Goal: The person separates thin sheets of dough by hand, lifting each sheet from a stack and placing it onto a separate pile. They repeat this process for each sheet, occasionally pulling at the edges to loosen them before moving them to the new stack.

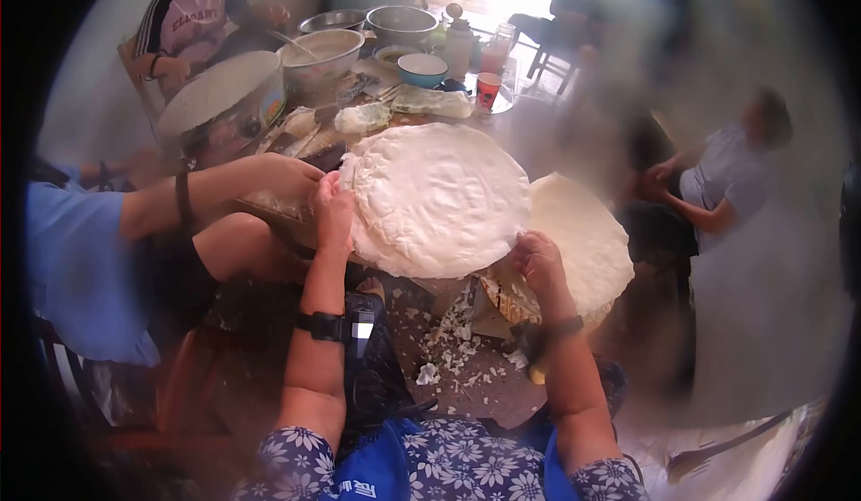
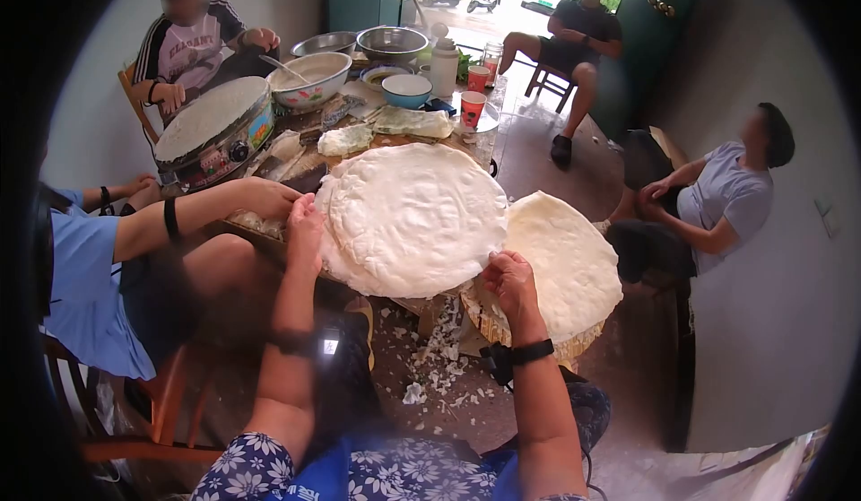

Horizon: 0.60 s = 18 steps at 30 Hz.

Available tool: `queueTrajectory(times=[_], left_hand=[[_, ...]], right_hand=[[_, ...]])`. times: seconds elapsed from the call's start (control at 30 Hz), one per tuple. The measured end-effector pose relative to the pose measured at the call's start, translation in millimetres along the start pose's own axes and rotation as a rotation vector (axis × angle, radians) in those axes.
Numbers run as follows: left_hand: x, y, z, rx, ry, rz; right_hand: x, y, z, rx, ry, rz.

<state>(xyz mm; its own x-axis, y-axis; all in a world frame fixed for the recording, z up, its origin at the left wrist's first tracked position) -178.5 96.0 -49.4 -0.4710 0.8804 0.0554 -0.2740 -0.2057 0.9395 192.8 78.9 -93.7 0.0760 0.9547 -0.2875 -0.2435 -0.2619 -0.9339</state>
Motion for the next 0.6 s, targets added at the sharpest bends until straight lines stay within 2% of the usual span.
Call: queueTrajectory(times=[0.1,0.2,0.27,0.4,0.5,0.6], left_hand=[[10.6,-7.6,-4.5,0.219,0.017,0.065],[28.2,-20.3,-8.5,0.305,-0.043,0.016],[18.9,-12.6,-3.1,0.247,-0.042,-0.072],[12.7,-5.8,2.4,0.184,-0.066,-0.170],[13.3,-0.5,5.0,0.296,-0.085,-0.184],[22.3,-5.5,2.5,0.228,-0.160,-0.170]], right_hand=[[3.2,4.1,-1.9,0.025,-0.011,0.009],[9.6,8.5,-5.5,0.063,-0.045,0.014],[16.5,12.2,-8.7,0.095,-0.097,0.010],[3.6,0.3,-0.3,0.028,-0.023,0.001],[0.2,-1.4,0.3,0.005,0.005,-0.005],[-4.2,-4.5,0.2,0.037,0.036,0.009]])
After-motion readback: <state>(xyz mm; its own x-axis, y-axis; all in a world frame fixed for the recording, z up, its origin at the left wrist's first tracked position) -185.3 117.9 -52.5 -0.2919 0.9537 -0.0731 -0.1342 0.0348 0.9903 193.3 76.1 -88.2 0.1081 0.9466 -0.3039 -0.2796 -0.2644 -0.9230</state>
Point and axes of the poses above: each hand's wrist, its own x-axis towards the middle knuckle, its own z-axis out of the palm, y = z × x, the point moved 6 cm from there along x, towards the middle knuckle, and after that the axes turned 3 degrees about -x, right-handed, at the moved point
